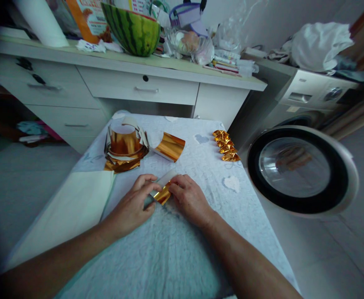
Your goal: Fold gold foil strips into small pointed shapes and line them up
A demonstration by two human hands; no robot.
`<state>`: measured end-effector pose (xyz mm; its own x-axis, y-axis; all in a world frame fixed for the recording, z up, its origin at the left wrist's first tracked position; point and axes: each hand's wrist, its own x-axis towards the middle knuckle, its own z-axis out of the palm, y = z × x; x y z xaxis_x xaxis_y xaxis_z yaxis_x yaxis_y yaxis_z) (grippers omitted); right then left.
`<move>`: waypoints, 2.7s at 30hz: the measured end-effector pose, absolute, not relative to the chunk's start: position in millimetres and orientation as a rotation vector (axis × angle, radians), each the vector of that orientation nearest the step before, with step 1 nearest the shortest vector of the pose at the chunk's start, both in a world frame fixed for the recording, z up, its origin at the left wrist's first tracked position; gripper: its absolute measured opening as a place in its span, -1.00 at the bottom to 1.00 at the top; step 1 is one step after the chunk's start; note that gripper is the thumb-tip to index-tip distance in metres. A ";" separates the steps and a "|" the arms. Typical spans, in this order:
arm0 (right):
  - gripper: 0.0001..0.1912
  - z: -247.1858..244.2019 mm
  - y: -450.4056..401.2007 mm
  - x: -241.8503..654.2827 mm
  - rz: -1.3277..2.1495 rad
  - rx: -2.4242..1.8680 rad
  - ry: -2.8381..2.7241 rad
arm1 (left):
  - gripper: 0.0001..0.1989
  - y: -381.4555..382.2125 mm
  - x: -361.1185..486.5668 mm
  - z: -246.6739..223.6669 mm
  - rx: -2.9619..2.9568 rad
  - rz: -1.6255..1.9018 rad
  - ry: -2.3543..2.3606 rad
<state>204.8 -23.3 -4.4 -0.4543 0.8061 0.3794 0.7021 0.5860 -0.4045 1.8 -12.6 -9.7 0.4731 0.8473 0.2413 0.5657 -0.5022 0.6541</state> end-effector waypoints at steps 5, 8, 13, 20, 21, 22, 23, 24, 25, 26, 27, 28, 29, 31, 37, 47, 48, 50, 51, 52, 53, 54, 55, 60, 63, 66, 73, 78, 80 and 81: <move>-0.84 -3.8 -23.5 205.2 0.258 -1.219 -2.260 | -0.74 -12.0 1.0 -7.2 2.328 0.744 1.149; -0.83 -3.2 -23.7 204.6 0.292 -1.227 -2.265 | -0.82 -12.2 1.9 -4.4 2.361 0.739 1.094; -0.80 -0.9 -23.7 202.6 0.383 -1.234 -2.281 | -0.84 -12.5 4.3 -2.7 2.417 0.648 1.041; -0.77 1.6 -24.8 202.5 0.445 -1.207 -2.329 | -0.86 -11.4 4.7 -4.0 2.439 0.603 1.077; -0.77 1.7 -24.6 202.8 0.450 -1.207 -2.331 | -0.86 -11.3 4.7 -4.2 2.436 0.601 1.085; -0.77 1.9 -24.2 203.0 0.455 -1.207 -2.330 | -0.86 -11.3 4.6 -4.5 2.433 0.600 1.092; -0.76 2.1 -23.8 203.4 0.461 -1.208 -2.328 | -0.85 -11.3 4.5 -4.7 2.429 0.600 1.097; -0.76 2.3 -23.4 203.8 0.468 -1.209 -2.325 | -0.85 -11.3 4.4 -4.9 2.424 0.604 1.098; -0.76 2.4 -22.9 204.3 0.473 -1.209 -2.321 | -0.84 -11.3 4.4 -4.9 2.419 0.608 1.096; -0.76 2.4 -22.5 204.7 0.476 -1.206 -2.317 | -0.84 -11.3 4.3 -4.9 2.414 0.613 1.093; -0.77 2.3 -22.2 205.2 0.477 -1.201 -2.312 | -0.84 -11.2 4.4 -4.7 2.408 0.619 1.089; -0.77 2.2 -22.0 205.7 0.479 -1.199 -2.310 | -0.84 -11.1 4.4 -4.4 2.402 0.625 1.087; -0.77 2.0 -21.8 206.0 0.479 -1.198 -2.309 | -0.85 -10.9 4.5 -4.1 2.396 0.628 1.087; -0.77 2.1 -21.9 206.3 0.478 -1.196 -2.311 | -0.85 -10.4 4.8 -3.5 2.386 0.629 1.097; -0.93 7.3 -23.4 206.0 0.486 -1.157 -2.356 | -0.85 -10.6 5.4 -4.2 2.369 0.632 1.128; -0.88 -1.6 -21.9 204.8 0.470 -1.110 -2.334 | -0.87 -9.0 4.3 -2.2 2.303 0.632 1.159; -0.89 -2.4 -21.6 204.8 0.471 -1.111 -2.328 | -0.88 -8.7 3.6 -2.1 2.302 0.634 1.156; -0.91 -3.4 -21.3 205.2 0.470 -1.115 -2.319 | -0.88 -8.5 2.1 -2.2 2.300 0.639 1.144; -0.91 -3.7 -21.3 205.5 0.471 -1.118 -2.314 | -0.88 -8.6 1.5 -2.2 2.297 0.643 1.140; -0.91 -3.9 -21.4 205.7 0.473 -1.122 -2.308 | -0.88 -8.7 1.1 -2.2 2.293 0.645 1.138; -0.91 -4.0 -21.6 205.9 0.474 -1.125 -2.301 | -0.87 -8.8 1.0 -2.1 2.289 0.646 1.139; -0.91 -4.0 -21.7 205.9 0.476 -1.125 -2.296 | -0.87 -8.8 1.0 -1.9 2.285 0.646 1.143; -0.91 -3.9 -21.7 205.8 0.479 -1.124 -2.292 | -0.86 -8.6 1.3 -1.6 2.281 0.643 1.145; -0.95 -1.6 -20.2 204.1 0.501 -1.140 -2.277 | -0.86 -7.2 4.0 -0.6 2.273 0.643 1.154; -0.94 -0.5 -18.6 204.1 0.517 -1.143 -2.278 | -0.86 -6.3 4.3 -1.5 2.271 0.654 1.160; -0.93 -0.8 -16.5 205.3 0.524 -1.125 -2.271 | -0.85 -5.3 3.8 -2.9 2.274 0.650 1.148; -0.92 -0.6 -13.2 206.7 0.527 -1.107 -2.278 | -0.88 -3.0 4.6 -4.0 2.267 0.646 1.147; -0.95 0.3 -12.1 206.3 0.538 -1.116 -2.286 | -0.88 -2.3 5.1 -4.7 2.275 0.637 1.157; -0.96 0.4 -11.6 206.2 0.546 -1.111 -2.287 | -0.88 -1.6 5.1 -5.1 2.284 0.636 1.159; -0.96 0.3 -11.4 206.2 0.546 -1.113 -2.284 | -0.88 -1.2 5.1 -5.2 2.288 0.635 1.156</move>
<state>206.2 -11.4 0.3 -0.5158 0.8072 0.2869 0.5900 0.5776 -0.5642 5.1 -1.2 -5.2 0.5316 0.8275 0.1808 0.5965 -0.5173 0.6136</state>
